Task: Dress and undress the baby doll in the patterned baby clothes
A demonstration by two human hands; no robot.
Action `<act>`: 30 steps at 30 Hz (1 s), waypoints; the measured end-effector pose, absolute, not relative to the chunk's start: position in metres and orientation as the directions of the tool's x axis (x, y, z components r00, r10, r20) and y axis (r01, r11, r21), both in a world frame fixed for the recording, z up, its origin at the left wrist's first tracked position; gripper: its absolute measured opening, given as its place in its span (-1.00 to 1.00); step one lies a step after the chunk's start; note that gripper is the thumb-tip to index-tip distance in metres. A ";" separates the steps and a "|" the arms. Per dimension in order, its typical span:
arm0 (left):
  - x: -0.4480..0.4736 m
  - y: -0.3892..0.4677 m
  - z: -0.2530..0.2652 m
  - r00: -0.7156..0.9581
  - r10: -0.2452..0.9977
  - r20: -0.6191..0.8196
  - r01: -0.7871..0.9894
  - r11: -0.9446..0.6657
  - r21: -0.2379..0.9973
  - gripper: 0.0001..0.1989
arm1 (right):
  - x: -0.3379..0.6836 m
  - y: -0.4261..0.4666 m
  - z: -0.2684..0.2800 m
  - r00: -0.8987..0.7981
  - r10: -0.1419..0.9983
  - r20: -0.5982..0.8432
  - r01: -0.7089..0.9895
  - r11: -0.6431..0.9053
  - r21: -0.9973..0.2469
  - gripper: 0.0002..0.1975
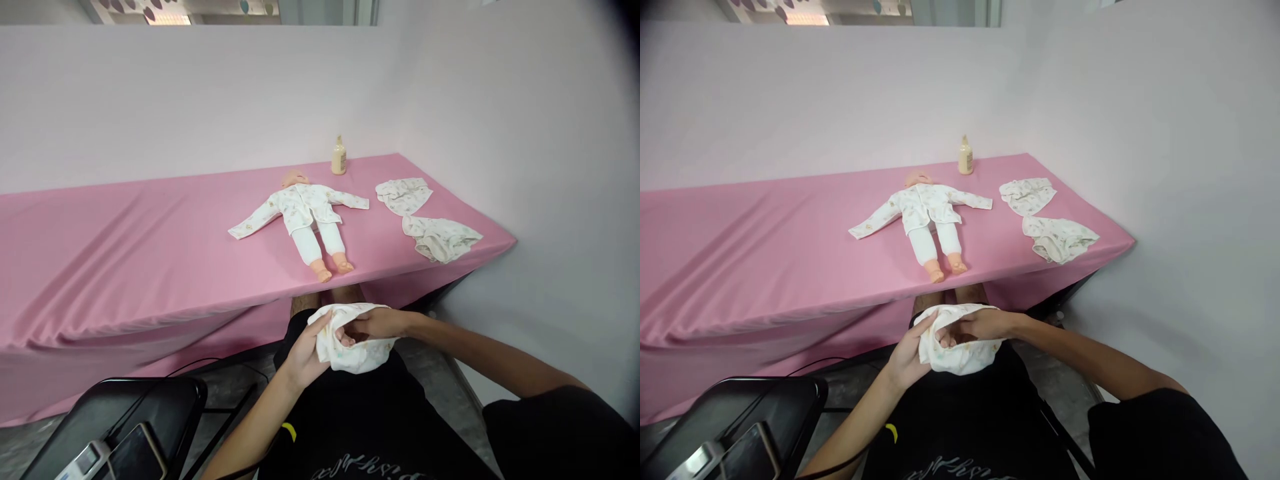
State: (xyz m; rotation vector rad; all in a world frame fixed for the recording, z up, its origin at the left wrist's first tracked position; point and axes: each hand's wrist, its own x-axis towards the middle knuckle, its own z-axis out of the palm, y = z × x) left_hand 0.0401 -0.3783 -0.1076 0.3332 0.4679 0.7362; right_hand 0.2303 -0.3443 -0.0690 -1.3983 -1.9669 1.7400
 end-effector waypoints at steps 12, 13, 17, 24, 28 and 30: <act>0.005 -0.392 -0.127 0.610 0.617 -0.497 -0.214 0.732 0.646 -0.68 | 0.280 -0.326 -0.025 -0.789 0.361 -0.497 0.596 0.254 -0.762 -0.55; 0.006 -0.392 -0.127 0.611 0.616 -0.497 -0.229 0.739 0.634 -0.68 | 0.280 -0.325 -0.025 -0.787 0.371 -0.493 0.599 0.271 -0.753 -0.56; 0.017 -0.384 -0.129 0.560 0.719 -0.412 -0.451 0.681 0.577 -0.75 | 0.273 -0.321 -0.030 -0.751 0.519 -0.407 0.625 0.362 -0.691 -0.64; 0.036 -0.362 -0.128 0.366 0.857 -0.364 -0.799 0.490 0.349 -0.83 | 0.233 -0.283 -0.028 -0.484 0.875 0.020 0.501 0.295 -0.814 -0.65; 0.043 -0.358 -0.118 0.328 0.881 -0.340 -0.853 0.431 0.293 -0.84 | 0.200 -0.250 -0.024 -0.288 0.954 -0.080 0.501 0.079 -0.862 -0.59; 0.046 -0.356 -0.112 0.300 0.891 -0.341 -0.864 0.405 0.298 -0.83 | 0.188 -0.239 -0.025 -0.233 0.961 -0.148 0.533 -0.002 -0.846 -0.55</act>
